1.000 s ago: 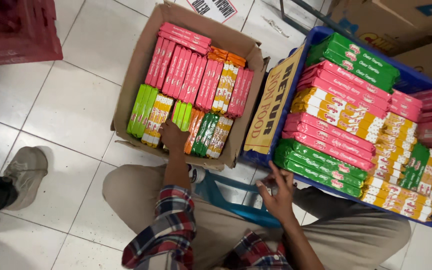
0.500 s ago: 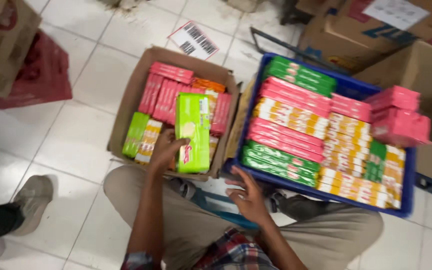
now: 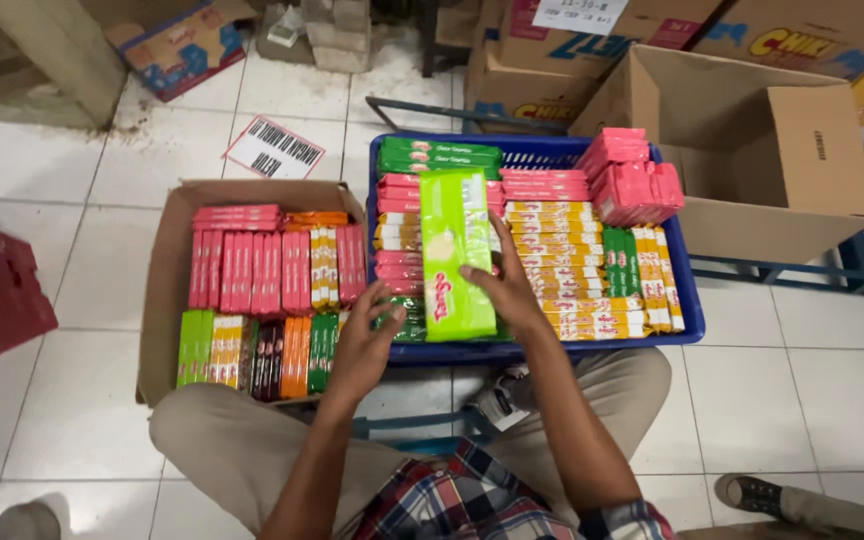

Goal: The person sits on the floor and transfers packets of Tango drink mix from a cardboard box into a blue plastic basket. They arrange the packets by color and type, stacking them neatly inside the basket.

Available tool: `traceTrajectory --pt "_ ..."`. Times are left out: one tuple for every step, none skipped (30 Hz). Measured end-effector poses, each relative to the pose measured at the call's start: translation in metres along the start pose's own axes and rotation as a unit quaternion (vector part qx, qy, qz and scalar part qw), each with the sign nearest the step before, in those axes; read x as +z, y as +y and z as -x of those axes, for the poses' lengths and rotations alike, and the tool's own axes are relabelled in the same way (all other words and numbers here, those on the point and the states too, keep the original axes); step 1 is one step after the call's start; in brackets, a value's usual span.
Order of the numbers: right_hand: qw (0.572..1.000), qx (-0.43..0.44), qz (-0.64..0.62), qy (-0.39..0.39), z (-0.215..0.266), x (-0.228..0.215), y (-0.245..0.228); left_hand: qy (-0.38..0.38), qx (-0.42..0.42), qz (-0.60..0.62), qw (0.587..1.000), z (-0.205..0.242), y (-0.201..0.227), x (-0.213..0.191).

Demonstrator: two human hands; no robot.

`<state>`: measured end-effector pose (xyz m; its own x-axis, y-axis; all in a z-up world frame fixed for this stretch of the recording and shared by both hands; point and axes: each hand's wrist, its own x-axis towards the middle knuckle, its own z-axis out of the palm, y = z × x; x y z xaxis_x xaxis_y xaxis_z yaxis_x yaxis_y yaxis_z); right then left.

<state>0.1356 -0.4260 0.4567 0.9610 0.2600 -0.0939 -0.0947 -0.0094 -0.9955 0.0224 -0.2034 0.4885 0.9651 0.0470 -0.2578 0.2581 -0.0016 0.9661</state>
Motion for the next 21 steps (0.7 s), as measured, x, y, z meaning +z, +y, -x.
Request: traceTrajectory --pt "0.999 0.019 0.031 0.016 -0.006 -0.004 -0.005 0.013 -0.003 -0.01 1.0 0.0 -0.008 0.002" --pt "0.997 0.037 0.061 0.031 -0.014 -0.007 -0.011 0.028 -0.006 -0.02 0.999 -0.001 -0.015 0.004" --pt "0.997 0.033 0.059 0.032 -0.018 -0.01 -0.012 0.028 -0.002 -0.022 0.999 -0.002 -0.026 0.003" --pt "0.994 0.067 0.078 0.039 -0.022 -0.011 -0.011 0.045 -0.011 -0.012 0.999 -0.001 -0.039 0.002" --pt "0.989 0.101 0.097 0.047 -0.026 -0.01 -0.01 0.062 -0.02 -0.002 0.998 -0.001 -0.053 -0.001" --pt "0.989 0.104 0.096 0.041 -0.024 -0.006 -0.02 0.067 -0.023 -0.003 0.997 0.002 -0.066 -0.005" --pt "0.987 0.11 0.111 0.047 -0.022 -0.001 -0.029 0.087 -0.032 0.036 0.995 0.004 -0.079 -0.01" --pt "0.984 0.115 0.129 0.051 -0.022 0.002 -0.04 0.109 -0.04 0.077 0.99 0.005 -0.092 -0.013" --pt "0.984 0.116 0.13 0.043 -0.029 -0.008 -0.027 0.117 -0.041 0.079 0.989 -0.003 -0.118 -0.02" --pt "0.973 0.116 0.19 0.062 -0.033 -0.016 -0.012 0.138 -0.05 0.074 0.986 -0.005 -0.145 -0.028" --pt "0.958 0.115 0.25 0.081 -0.036 -0.024 0.004 0.16 -0.059 0.068 0.983 -0.006 -0.173 -0.035" --pt "0.958 0.116 0.25 0.072 -0.033 -0.024 0.004 0.169 -0.062 0.069 0.981 -0.005 -0.189 -0.044" --pt "0.946 0.119 0.29 0.084 -0.029 -0.023 0.004 0.184 -0.065 0.071 0.978 -0.003 -0.205 -0.052" --pt "0.931 0.121 0.331 0.093 -0.027 -0.021 0.003 0.201 -0.068 0.074 0.974 0.0 -0.221 -0.06" --pt "0.932 0.121 0.333 0.082 -0.022 -0.015 0.003 0.212 -0.072 0.076 0.972 -0.002 -0.223 -0.069" --pt "0.924 -0.028 0.364 0.113 -0.015 -0.01 0.005 0.197 -0.083 0.043 0.976 0.0 -0.228 -0.076" --pt "0.896 -0.178 0.382 0.141 -0.008 -0.004 0.007 0.182 -0.095 0.009 0.979 0.003 -0.233 -0.083" --pt "0.899 -0.178 0.381 0.126 0.005 0.012 -0.001 0.195 -0.101 0.013 0.976 -0.002 -0.243 -0.088" --pt "0.877 -0.232 0.4 0.131 0.017 0.026 -0.01 0.183 -0.116 -0.002 0.976 -0.008 -0.253 -0.094" --pt "0.852 -0.286 0.417 0.136 0.029 0.04 -0.019 0.171 -0.132 -0.018 0.976 -0.013 -0.264 -0.1" --pt "0.856 -0.286 0.414 0.121 0.04 0.059 -0.006 0.183 -0.139 -0.013 0.973 -0.019 -0.265 -0.105"
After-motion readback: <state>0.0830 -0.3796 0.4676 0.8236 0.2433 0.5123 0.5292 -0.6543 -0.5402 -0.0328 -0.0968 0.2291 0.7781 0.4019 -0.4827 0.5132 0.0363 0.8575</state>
